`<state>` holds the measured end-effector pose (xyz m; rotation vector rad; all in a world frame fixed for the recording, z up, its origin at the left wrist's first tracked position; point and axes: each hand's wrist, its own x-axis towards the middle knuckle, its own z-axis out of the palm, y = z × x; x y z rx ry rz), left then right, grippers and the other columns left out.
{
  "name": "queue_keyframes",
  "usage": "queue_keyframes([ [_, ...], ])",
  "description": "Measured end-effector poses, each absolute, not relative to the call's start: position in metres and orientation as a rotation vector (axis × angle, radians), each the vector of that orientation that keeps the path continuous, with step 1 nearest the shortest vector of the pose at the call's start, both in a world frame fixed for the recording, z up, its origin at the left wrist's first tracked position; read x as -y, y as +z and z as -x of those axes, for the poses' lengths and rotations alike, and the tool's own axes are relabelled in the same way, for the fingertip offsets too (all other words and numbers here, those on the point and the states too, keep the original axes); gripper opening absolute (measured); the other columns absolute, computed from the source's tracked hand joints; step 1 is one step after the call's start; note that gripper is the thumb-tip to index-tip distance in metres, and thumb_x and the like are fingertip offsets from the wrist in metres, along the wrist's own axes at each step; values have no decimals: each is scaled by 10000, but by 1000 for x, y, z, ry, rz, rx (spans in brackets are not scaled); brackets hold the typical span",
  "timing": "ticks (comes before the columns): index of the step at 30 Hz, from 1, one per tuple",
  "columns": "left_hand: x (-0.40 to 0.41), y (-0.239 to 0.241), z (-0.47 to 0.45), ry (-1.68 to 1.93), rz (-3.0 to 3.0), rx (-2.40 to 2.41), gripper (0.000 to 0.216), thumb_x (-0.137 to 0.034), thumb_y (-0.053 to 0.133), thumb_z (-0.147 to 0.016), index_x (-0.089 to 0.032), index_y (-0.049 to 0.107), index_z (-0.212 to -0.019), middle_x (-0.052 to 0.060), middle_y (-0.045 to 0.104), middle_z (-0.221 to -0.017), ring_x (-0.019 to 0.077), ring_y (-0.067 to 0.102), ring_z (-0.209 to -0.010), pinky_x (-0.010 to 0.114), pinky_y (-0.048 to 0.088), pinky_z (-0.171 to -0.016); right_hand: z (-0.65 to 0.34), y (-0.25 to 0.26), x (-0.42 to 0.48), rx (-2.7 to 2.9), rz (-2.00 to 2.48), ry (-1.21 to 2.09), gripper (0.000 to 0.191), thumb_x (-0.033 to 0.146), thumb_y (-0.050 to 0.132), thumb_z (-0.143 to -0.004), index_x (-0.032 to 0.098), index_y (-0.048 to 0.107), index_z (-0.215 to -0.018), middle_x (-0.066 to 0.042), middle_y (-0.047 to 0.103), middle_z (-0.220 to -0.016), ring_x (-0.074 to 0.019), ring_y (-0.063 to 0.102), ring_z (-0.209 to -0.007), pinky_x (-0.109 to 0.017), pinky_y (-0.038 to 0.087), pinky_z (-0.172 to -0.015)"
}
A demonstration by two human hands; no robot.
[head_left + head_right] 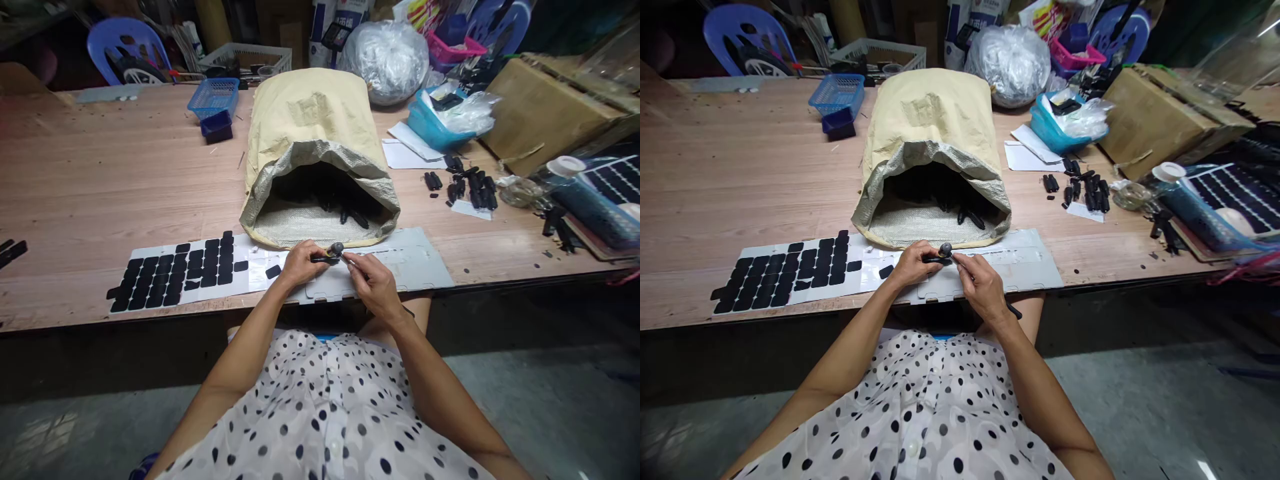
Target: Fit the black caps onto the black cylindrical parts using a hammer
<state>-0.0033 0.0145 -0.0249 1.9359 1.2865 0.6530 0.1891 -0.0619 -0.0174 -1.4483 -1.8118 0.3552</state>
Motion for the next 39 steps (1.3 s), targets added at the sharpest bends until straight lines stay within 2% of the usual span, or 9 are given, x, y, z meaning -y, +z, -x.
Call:
queue_keyframes([
  [4,-14,-23,3,634,-1947,-1280,108,-186,758,-753,-233,782,-848,-11,608,-791,186,587,-847,314,461,-809,-185,-19,64,1846,1404,377,318,289,492,-1002,287,743,-1197,-33,665,-839,-173,636,-767,-293,519,-713],
  [10,-14,-23,4,669,-1934,-1258,89,-173,759,-742,-223,773,-815,-9,610,-806,185,580,-849,318,458,-810,-183,-14,67,1840,1382,219,339,270,470,-1024,299,745,-1220,-31,632,-820,-158,620,-761,-268,508,-718],
  [15,-15,-25,4,675,-1925,-1254,80,-175,757,-741,-222,781,-801,-12,595,-768,174,574,-800,307,456,-771,-182,-19,67,1928,1461,150,334,247,499,-1003,302,761,-1203,-20,608,-788,-148,604,-718,-250,474,-646],
  [21,-16,-30,4,732,-1893,-1260,125,-150,780,-713,-227,792,-811,-9,620,-796,175,578,-808,314,473,-790,-188,-14,67,1836,1474,146,349,263,472,-1018,302,754,-1219,-30,641,-832,-152,628,-772,-260,503,-715],
  [27,-16,-31,3,723,-1888,-1258,128,-144,788,-701,-220,788,-804,-9,623,-779,185,588,-816,327,477,-804,-193,-20,72,1836,1486,168,335,274,474,-1014,292,760,-1189,-25,653,-823,-160,644,-769,-272,512,-701],
  [30,-15,-31,4,753,-1894,-1257,119,-171,792,-706,-225,787,-812,-6,631,-787,193,591,-827,333,483,-814,-198,-19,65,1788,1494,140,337,293,468,-1018,285,747,-1207,-33,669,-861,-167,649,-800,-285,524,-756],
  [34,-15,-30,9,801,-1843,-1173,87,-276,736,-799,-214,780,-843,8,636,-806,191,596,-811,329,484,-799,-209,-23,41,1739,1608,-1,331,283,475,-1005,274,749,-1190,-52,672,-886,-193,634,-858,-312,510,-809],
  [39,-14,-27,15,862,-1712,-1106,241,-368,600,-904,-194,715,-783,21,611,-811,191,591,-806,326,479,-803,-221,-42,17,1825,1793,-176,272,254,540,-951,276,782,-1073,-63,648,-848,-212,560,-823,-316,428,-723],
])
